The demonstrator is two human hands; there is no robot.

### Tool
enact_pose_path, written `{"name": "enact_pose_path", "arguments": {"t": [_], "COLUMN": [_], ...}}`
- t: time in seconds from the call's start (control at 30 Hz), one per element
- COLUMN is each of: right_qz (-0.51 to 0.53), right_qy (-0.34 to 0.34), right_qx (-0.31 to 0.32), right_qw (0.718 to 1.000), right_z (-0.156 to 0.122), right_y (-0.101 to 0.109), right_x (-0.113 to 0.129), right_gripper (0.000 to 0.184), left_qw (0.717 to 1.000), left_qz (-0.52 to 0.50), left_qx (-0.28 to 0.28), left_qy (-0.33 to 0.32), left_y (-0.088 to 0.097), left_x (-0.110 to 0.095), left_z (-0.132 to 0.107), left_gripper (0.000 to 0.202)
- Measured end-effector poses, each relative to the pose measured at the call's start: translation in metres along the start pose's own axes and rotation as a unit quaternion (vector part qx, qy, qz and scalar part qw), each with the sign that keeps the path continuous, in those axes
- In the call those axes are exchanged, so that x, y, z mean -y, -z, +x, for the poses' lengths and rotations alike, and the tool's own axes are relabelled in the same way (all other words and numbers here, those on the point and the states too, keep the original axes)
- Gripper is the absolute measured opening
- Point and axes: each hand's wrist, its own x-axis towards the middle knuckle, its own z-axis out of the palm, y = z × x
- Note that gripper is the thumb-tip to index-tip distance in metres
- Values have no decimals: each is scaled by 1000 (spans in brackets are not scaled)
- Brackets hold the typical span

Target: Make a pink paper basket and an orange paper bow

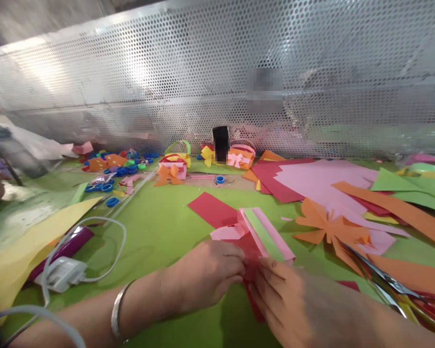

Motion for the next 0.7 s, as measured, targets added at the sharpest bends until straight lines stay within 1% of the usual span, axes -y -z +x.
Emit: {"name": "enact_pose_path", "arguments": {"t": [0.07, 0.13, 0.23, 0.37, 0.47, 0.6, 0.7], "right_qz": [-18, -24, -15, -1, -1, 17, 44], "right_qy": [37, 62, 76, 85, 76, 38, 10], "right_qx": [6, 16, 25, 20, 14, -6, -6], "right_qw": [999, 998, 997, 996, 997, 999, 999], "right_z": [7, 17, 28, 32, 31, 35, 40], "right_y": [6, 14, 20, 19, 17, 18, 19], "right_x": [-3, -7, -11, -14, -14, -16, -20], "right_gripper": [29, 28, 26, 26, 27, 27, 29], "left_qw": [1000, 999, 999, 998, 998, 998, 998], "left_qz": [-16, -29, -38, -35, -37, -47, -47], "left_qx": [12, 11, 6, 0, -1, -4, -9], "left_qy": [15, 29, 34, 43, 51, 45, 43], "left_y": [-1, -3, -4, -5, -4, -5, -6], "left_x": [0, -1, 0, 0, 0, 1, 1], "left_z": [0, 0, 0, 1, 2, 1, 0], "left_gripper": [14, 14, 13, 14, 16, 19, 21]}}
